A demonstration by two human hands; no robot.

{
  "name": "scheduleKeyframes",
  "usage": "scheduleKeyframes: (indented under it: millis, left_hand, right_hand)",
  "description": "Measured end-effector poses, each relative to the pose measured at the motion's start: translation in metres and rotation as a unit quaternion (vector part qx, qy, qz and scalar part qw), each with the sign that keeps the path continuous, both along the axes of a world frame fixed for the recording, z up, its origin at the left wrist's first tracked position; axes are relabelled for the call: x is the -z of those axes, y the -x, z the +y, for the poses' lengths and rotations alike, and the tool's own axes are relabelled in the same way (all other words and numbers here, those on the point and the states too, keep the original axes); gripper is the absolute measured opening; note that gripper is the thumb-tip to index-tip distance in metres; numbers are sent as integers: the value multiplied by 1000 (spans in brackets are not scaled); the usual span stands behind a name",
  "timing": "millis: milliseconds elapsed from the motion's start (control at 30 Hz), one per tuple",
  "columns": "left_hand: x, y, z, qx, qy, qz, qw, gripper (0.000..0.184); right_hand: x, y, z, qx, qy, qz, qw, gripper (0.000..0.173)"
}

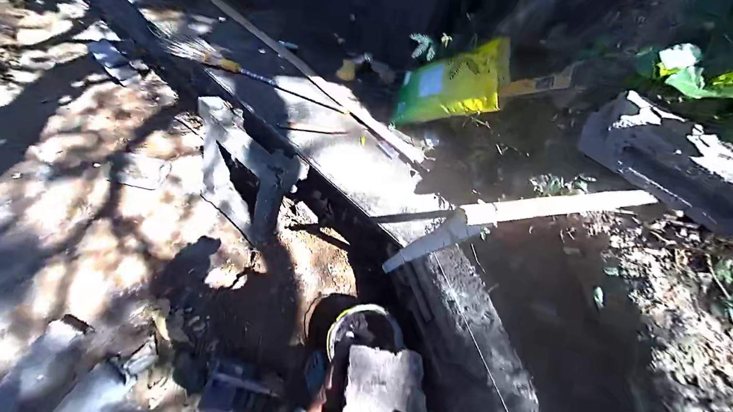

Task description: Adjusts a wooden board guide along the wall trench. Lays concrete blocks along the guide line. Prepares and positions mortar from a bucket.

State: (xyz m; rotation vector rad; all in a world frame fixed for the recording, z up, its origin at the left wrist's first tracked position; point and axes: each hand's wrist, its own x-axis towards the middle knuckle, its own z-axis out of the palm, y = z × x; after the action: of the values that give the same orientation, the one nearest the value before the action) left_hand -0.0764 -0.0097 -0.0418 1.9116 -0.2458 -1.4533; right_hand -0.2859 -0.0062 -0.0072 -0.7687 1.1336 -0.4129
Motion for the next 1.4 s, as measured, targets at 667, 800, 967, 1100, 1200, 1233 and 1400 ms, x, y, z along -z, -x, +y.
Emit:
scheduleKeyframes:
  millis: [667,800,967,1100,1200,1233,1400]
  left_hand:
    - [73,208,-176,12,56,142,988,42]
    - [115,188,-162,-68,-10,184,981,45]
    - [158,173,-181,-143,-19,220,965,54]
    - [193,171,-213,-135,5,218,966,66]
    - [206,169,-234,-126,14,216,968,72]
    - [207,168,-240,-124,22,210,970,72]
    - [205,171,-256,-124,29,181,975,69]
  right_hand:
    - [-20,168,-282,-267,75,543,793,133]
    - [32,172,-327,-277,102,573,764,135]
    - [97,150,-358,-282,149,568,758,139]
    - [145,129,-364,-254,176,545,779,142]
    - [173,115,-368,-238,193,534,788,143]
    - [173,109,-371,-245,186,531,790,142]
    - [181,94,-373,-267,205,536,775,143]
